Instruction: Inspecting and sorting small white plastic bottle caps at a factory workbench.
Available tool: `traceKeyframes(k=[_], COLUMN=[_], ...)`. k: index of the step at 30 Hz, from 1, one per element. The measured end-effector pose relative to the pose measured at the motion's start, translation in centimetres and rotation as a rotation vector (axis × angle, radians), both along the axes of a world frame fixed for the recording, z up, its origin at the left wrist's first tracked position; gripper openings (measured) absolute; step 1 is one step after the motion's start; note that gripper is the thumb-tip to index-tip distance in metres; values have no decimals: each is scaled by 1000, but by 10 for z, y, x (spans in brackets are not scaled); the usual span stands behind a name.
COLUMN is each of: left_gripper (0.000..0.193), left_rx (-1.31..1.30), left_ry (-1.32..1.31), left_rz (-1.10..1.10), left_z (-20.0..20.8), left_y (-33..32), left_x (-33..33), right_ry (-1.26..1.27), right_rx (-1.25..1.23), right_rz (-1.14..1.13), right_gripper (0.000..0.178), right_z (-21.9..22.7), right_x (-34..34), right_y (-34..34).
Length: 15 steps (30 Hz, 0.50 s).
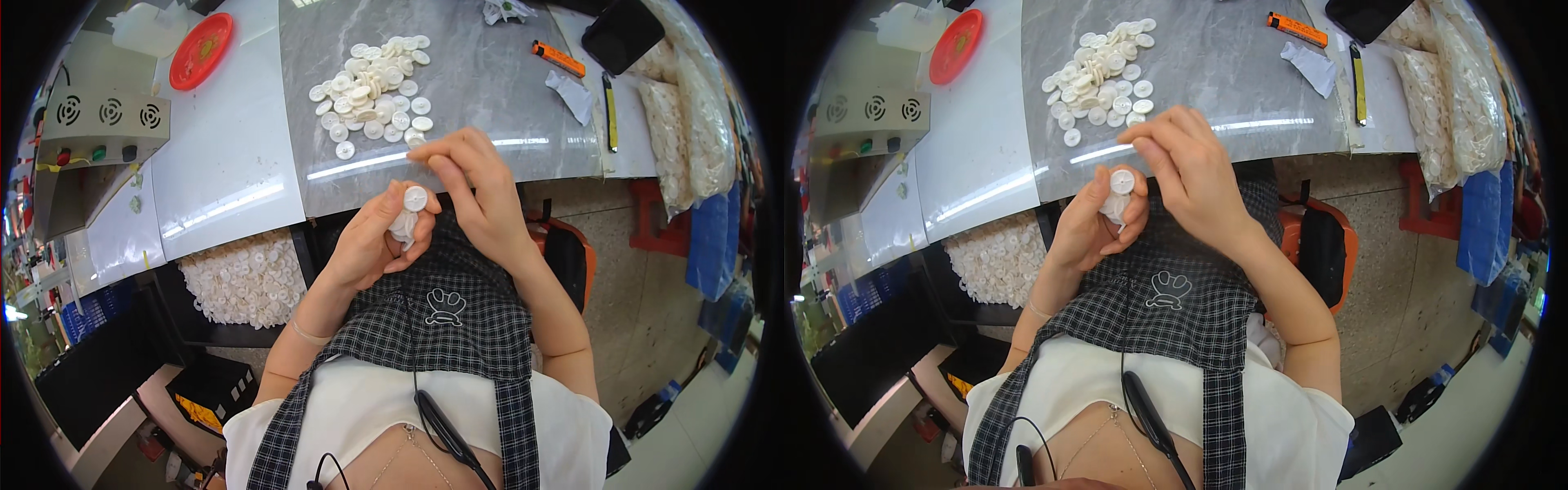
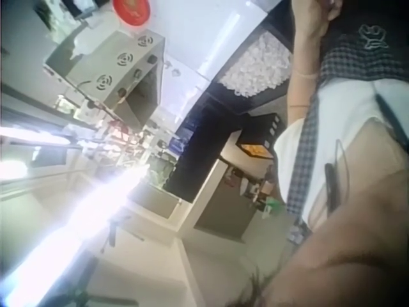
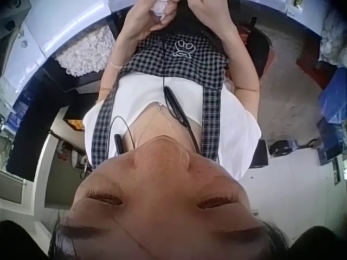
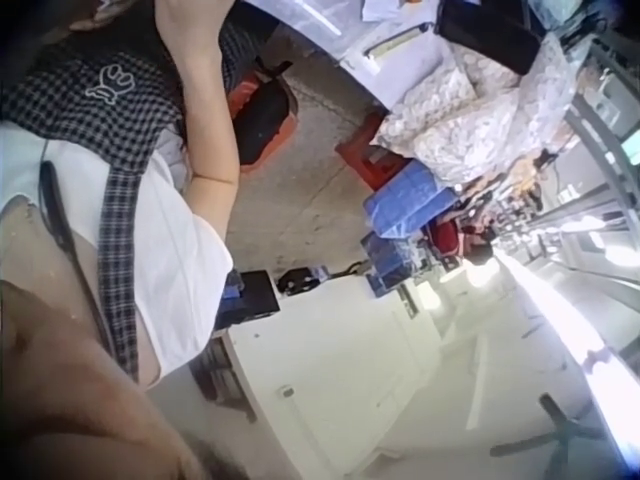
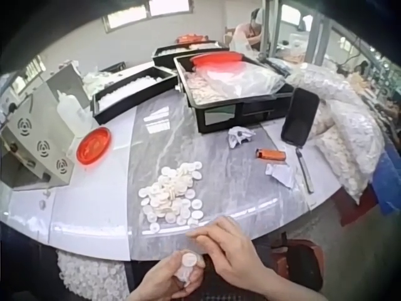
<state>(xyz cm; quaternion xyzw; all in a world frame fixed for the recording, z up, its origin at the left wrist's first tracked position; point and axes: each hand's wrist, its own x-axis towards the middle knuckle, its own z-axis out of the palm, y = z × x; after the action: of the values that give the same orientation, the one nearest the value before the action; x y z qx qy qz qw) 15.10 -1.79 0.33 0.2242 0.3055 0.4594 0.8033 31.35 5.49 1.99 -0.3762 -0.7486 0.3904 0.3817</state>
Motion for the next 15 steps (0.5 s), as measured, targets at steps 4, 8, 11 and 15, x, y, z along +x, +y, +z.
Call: traceKeyframes(k=[4,8,11,15], left_gripper=[54,55,53,51], left_rx=[35,41,14,33], left_ry=[-70,-69,-85,-49], left_rz=[11,32,43,42], left_z=[-2,-1,-1,-1], left_y=[-2,-3,-3,-2], left_x=[-3,-5,-4,-7], right_ry=[-163,-204,-168,72], right_rx=[293,319,307,43], right_rz=[-53,-60,-81,-79], right_gripper=[18,21,19,16], right_z=[-16,-29,-30,-19], right_x=[-8,-9,-6,-2], right_y=[9,11,12,7])
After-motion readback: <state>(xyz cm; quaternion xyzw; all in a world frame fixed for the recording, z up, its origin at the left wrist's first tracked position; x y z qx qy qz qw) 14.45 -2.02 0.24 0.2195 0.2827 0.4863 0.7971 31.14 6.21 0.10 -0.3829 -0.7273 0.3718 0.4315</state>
